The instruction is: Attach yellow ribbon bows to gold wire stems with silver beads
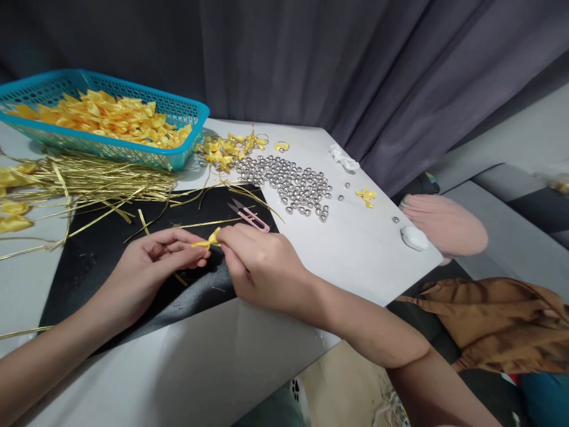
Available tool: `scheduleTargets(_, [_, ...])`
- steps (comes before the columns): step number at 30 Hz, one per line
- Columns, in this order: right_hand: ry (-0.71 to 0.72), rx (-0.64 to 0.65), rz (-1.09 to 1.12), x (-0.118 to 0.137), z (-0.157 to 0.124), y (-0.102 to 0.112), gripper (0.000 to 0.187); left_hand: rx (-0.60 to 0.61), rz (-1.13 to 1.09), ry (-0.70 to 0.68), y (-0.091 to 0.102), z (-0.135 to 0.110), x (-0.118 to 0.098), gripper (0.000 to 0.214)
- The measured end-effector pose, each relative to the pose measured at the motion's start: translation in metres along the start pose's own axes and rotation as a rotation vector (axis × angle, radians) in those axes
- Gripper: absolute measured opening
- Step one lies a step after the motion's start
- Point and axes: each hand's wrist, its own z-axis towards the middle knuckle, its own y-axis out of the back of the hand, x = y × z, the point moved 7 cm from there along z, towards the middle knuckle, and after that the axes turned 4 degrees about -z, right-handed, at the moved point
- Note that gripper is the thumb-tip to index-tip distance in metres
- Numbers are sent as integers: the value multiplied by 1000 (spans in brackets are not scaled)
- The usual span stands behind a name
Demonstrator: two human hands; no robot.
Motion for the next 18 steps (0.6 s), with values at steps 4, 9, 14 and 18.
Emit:
scheduleTargets(4, [-10, 22, -4, -1, -2, -3, 14, -3, 8, -14, 0, 0, -1, 14])
scheduleTargets(9, [10, -6, 5, 0, 0, -1, 14, -8, 5, -19, -1, -1, -3, 13])
scheduleTargets(14, [8, -15, 17, -1, 0, -1, 13, -6, 15, -19, -1, -1, -2, 13])
scheduleTargets(18, [4, -1, 4, -1, -1, -2, 13, -5, 21, -22, -2, -1, -3, 13])
